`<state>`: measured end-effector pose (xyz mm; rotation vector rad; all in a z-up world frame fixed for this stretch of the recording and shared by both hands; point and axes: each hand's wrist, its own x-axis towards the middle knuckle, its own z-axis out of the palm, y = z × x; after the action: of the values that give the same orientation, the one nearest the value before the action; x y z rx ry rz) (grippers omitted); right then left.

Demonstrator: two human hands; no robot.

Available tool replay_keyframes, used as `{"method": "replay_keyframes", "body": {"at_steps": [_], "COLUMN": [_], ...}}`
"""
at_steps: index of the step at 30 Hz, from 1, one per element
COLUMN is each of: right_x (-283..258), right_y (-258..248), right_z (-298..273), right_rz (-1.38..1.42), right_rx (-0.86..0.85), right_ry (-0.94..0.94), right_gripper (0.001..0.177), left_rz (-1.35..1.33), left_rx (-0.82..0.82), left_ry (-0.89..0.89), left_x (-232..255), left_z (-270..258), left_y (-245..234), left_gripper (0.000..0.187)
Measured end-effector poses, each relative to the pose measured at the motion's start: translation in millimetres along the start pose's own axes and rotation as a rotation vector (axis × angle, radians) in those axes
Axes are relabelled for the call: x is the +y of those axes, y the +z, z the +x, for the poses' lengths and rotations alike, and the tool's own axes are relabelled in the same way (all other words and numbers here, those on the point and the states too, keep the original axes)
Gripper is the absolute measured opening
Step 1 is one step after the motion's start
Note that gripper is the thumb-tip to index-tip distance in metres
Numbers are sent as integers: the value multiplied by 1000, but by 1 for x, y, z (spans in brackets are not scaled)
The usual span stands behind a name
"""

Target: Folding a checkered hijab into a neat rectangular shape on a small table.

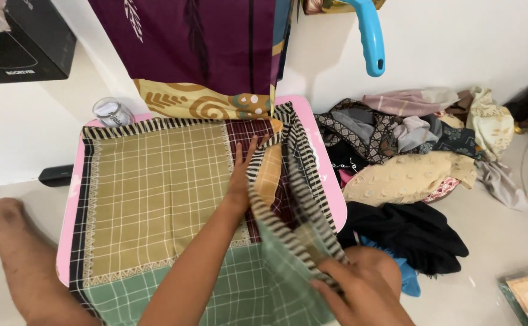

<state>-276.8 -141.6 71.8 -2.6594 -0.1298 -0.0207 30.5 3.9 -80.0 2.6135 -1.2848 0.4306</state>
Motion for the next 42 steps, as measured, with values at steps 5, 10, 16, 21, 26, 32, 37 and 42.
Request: {"method": "replay_keyframes", "body": {"at_steps": [5,10,16,21,26,32,37,42], "right_x": [34,56,92,75,83,85,80,99], "right_y": [27,56,87,103,128,137,127,161], "right_z": [-27,-45,-62,-40,-22,-18,-6,-3], "right_rz": [67,60,186,703,537,315,205,113], "right_rx": [-445,-314,-310,249,240,102,-28,-44], "right_ry": [545,514,645,625,699,815,913,972], "right_gripper": [24,17,26,12,42,67,59,36], "left_rz": [-230,-266,-279,-285,-290,-342,-349,-145], "left_rx": [-222,-283,-296,-310,-336,32,224,-362], "left_ry": [-140,-212,-246,-234,-241,-133,9,-178], "left_x": [23,29,29,29,30,13,-9,-11], "left_z": [11,14,13,13,14,43,112,164], "left_y": [-60,-72,-70,-74,-78,-63,-43,-52], "left_gripper": [83,66,65,65,65,42,27,34]}}
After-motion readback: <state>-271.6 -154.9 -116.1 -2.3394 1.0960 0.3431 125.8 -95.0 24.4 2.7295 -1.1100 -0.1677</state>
